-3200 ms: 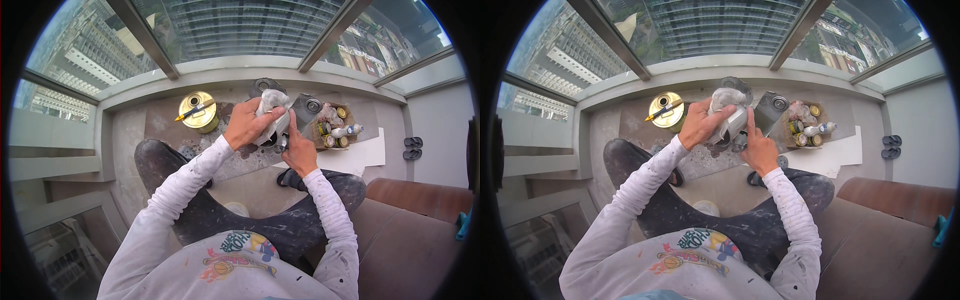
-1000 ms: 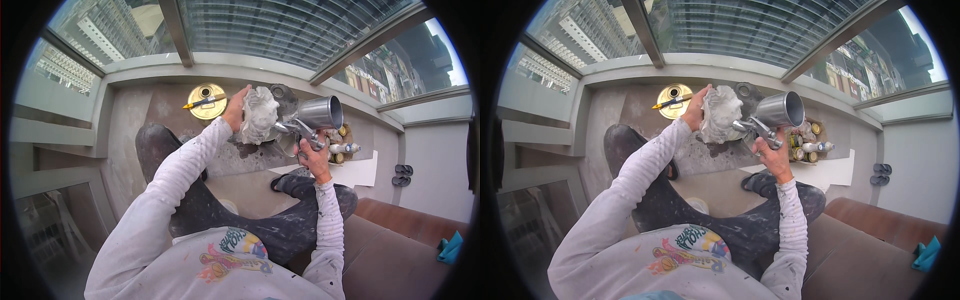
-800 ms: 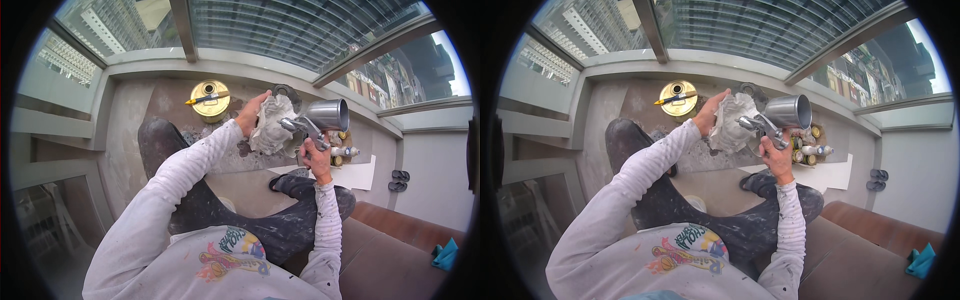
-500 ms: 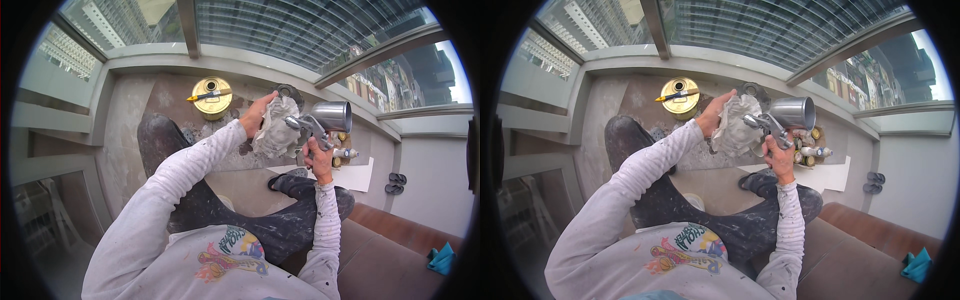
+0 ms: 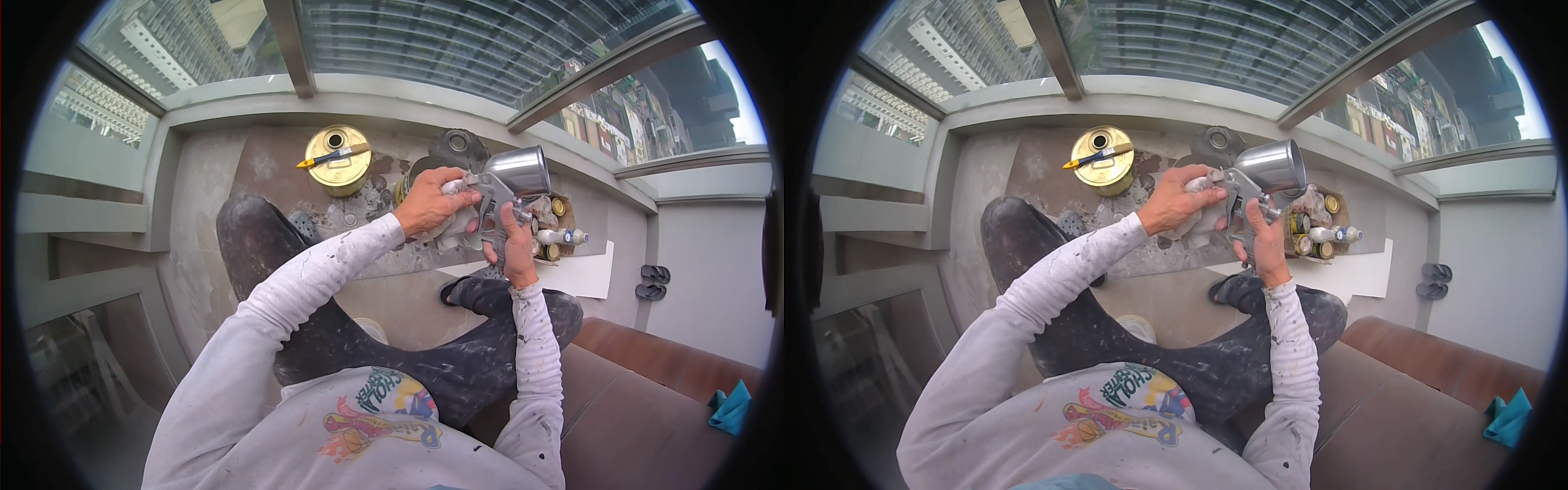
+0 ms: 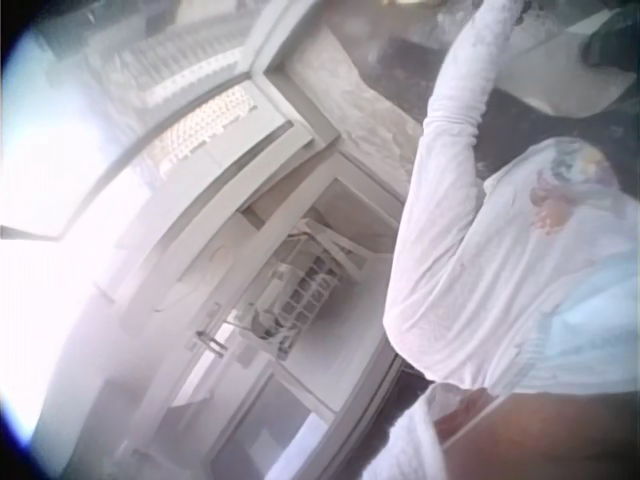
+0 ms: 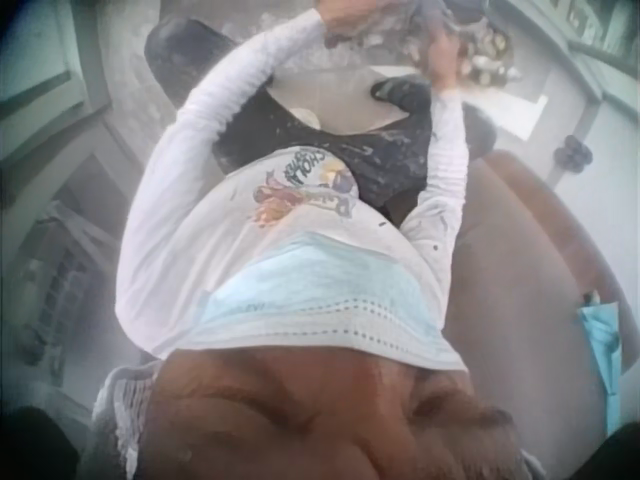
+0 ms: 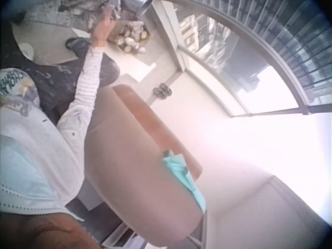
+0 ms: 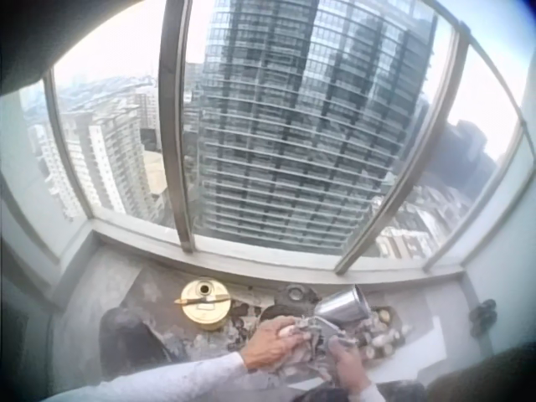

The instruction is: The person sits on the floor and prepares a paint sprayer by pouring liquid from a yellow can into the sprayer's cup. They use a brush to stir the contents and then wipe the sprayer's exterior with a cloth.

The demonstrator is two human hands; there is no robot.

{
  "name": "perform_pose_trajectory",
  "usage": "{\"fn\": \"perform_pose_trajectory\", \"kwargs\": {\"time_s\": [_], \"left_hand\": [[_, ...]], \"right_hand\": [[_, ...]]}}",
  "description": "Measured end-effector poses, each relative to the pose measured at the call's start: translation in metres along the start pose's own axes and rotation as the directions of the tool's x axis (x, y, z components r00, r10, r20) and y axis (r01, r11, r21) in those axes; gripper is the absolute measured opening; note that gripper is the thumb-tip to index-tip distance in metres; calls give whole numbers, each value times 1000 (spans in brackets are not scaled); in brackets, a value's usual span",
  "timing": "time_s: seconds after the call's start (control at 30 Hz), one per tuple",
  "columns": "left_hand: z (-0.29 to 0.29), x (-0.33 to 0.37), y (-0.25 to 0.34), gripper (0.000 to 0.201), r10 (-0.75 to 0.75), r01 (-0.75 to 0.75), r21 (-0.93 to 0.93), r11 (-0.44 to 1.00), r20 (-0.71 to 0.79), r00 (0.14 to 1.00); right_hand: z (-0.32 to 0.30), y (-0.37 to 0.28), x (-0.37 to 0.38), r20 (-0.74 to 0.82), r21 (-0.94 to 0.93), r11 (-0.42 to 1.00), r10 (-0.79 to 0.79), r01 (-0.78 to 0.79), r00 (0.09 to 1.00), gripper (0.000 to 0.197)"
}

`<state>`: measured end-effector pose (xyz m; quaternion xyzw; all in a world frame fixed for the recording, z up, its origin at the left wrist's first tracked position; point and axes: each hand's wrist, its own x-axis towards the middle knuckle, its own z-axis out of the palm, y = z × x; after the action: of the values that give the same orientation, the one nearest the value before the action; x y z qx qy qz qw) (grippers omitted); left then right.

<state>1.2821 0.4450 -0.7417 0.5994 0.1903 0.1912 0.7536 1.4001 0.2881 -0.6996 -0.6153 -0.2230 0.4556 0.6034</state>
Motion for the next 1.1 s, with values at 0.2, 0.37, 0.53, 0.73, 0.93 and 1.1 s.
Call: {"fn": "perform_pose_trajectory", "kwargs": {"time_s": [0.2, 0.37, 0.53, 0.73, 0.93, 1.1], "left_hand": [[5, 1, -12, 26, 220, -177, 217, 960, -192, 956], [-32, 34, -36, 33, 2, 48, 203, 978, -236, 972], [-73, 43, 14, 43, -288, 160, -476, 865, -208, 935], [-7, 29, 11, 40, 247, -178, 302, 936, -208, 946], [59, -15, -15, 43, 550, -403, 658, 636, -20, 835], [21, -6, 19, 42, 160, -134, 343, 930, -49, 986]], "right_hand": [[-6, -5, -2, 110, 128, 980, 136, -150, 985, 56], [12, -15, 2, -97, 3, 999, 37, -37, 995, 60], [-11, -13, 5, -216, 18, 999, -23, 28, 976, 60], [16, -1, 15, -216, -23, 995, -95, 93, 972, 80], [-14, 52, 54, -378, -474, 844, -452, 250, 808, 94], [-2, 2, 32, -283, 44, 999, -16, 29, 959, 81]]}}
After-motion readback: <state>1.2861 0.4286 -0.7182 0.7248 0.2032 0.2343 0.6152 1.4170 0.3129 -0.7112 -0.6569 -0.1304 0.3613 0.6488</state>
